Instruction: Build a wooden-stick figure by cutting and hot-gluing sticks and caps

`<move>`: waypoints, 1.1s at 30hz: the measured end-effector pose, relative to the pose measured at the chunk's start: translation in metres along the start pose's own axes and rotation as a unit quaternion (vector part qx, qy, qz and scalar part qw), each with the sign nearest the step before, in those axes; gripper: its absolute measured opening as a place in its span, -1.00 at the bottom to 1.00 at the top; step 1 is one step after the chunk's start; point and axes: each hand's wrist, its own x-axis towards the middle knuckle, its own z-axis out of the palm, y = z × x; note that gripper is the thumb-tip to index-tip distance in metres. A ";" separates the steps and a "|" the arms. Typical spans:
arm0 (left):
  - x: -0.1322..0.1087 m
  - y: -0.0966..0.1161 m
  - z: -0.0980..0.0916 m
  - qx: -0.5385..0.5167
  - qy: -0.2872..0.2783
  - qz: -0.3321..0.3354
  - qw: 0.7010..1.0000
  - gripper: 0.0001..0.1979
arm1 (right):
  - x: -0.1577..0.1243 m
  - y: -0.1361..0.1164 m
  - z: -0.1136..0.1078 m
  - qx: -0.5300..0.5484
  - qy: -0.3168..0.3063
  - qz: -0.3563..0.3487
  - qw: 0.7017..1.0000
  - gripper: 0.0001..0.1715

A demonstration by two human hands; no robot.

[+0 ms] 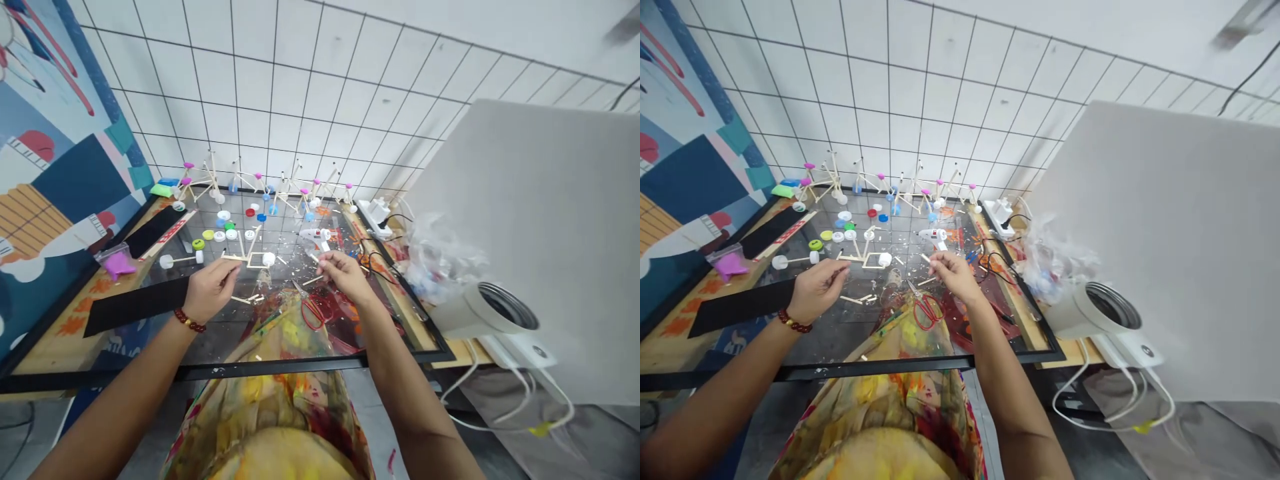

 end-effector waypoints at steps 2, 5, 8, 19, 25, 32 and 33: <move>0.001 -0.001 0.000 -0.004 0.003 0.012 1.000 -0.80 | -0.009 0.001 -0.011 -0.039 -0.087 0.007 0.995 -0.64; 0.001 -0.003 0.002 -0.004 0.015 0.019 1.000 -0.80 | -0.017 0.000 -0.031 -0.190 -0.049 -0.011 0.981 -0.77; -0.003 0.003 0.007 0.005 0.007 0.049 0.999 -0.79 | -0.014 -0.004 -0.036 -0.380 -0.012 -0.029 0.924 -0.75; -0.012 0.055 0.019 -0.045 -0.051 0.295 0.953 -0.77 | 0.018 -0.024 0.005 -0.626 -0.207 -0.064 0.749 -0.85; -0.010 0.042 0.020 -0.216 -0.010 -0.017 0.976 -0.88 | 0.016 -0.036 0.029 -0.084 -0.036 0.014 0.996 -0.83; -0.002 0.043 0.025 -0.410 -0.120 -0.302 0.852 -0.68 | 0.008 -0.031 0.098 0.260 -0.050 0.098 0.959 -0.47; -0.001 0.043 0.025 -0.425 -0.131 -0.315 0.839 -0.67 | 0.007 -0.029 0.103 0.269 -0.042 0.097 0.957 -0.50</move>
